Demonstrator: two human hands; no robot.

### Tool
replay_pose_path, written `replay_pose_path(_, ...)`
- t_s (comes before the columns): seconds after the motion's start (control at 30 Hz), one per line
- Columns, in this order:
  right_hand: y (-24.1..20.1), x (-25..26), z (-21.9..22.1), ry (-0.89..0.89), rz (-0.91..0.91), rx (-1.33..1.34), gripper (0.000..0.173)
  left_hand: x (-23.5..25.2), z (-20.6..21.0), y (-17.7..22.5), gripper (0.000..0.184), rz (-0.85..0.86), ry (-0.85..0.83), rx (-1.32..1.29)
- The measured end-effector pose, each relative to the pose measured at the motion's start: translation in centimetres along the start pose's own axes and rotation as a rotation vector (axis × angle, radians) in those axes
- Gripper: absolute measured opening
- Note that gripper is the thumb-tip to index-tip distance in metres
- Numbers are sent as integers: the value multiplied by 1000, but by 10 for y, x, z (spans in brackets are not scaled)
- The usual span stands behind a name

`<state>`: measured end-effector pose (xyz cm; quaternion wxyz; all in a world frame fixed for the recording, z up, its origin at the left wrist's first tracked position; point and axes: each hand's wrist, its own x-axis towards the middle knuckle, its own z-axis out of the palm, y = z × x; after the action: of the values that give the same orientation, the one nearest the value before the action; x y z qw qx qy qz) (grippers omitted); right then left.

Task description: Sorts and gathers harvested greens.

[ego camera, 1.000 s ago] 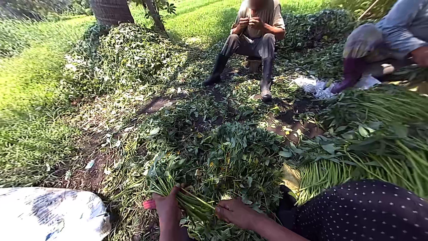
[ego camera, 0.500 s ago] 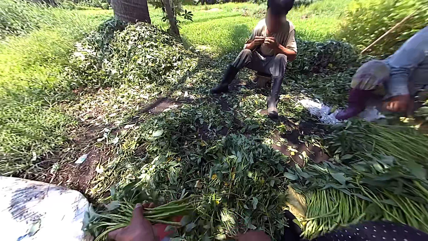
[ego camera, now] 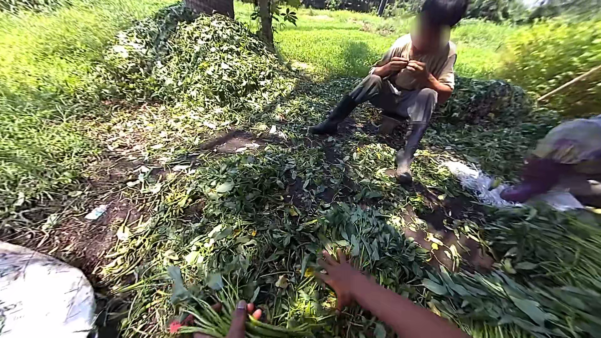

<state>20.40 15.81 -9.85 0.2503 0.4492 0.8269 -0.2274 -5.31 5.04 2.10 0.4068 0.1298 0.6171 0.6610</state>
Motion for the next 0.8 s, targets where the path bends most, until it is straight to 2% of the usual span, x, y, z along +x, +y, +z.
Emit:
replay_pose_path(0.03,1,2,10,-34,-23,-48,117,1,0,-4,54,-5,-2,4)
replay_pose_path(0.1,7,-1,24,-29,-58,-69,107,0,3,-7,55,-30,-3,-3)
replay_pose_path(0.13,8,-5,25,6,-72,-64,97,0,4,-6,55,-39,3,-12)
replay_pose_path(0.23,12,-36,13,53,-79,-51,48,-2,4,-4,53,-45,0,-31)
replay_pose_path(0.27,16,-50,8,51,-85,-62,39,-2,4,-2,52,-47,0,-37)
replay_pose_path(0.43,39,-135,-13,96,-84,-120,43,-9,5,5,52,-41,0,-57)
replay_pose_path(0.57,35,-190,-10,181,-73,-179,38,-10,4,2,58,-50,-2,-51)
replay_pose_path(0.63,28,-196,9,165,-117,-153,39,-11,6,0,59,-69,-11,-31)
replay_pose_path(0.7,25,-189,27,83,-190,-42,50,-12,8,-4,59,-80,-24,-23)
replay_pose_path(0.8,25,-156,15,-86,-276,220,64,-10,9,-9,56,-88,-47,-27)
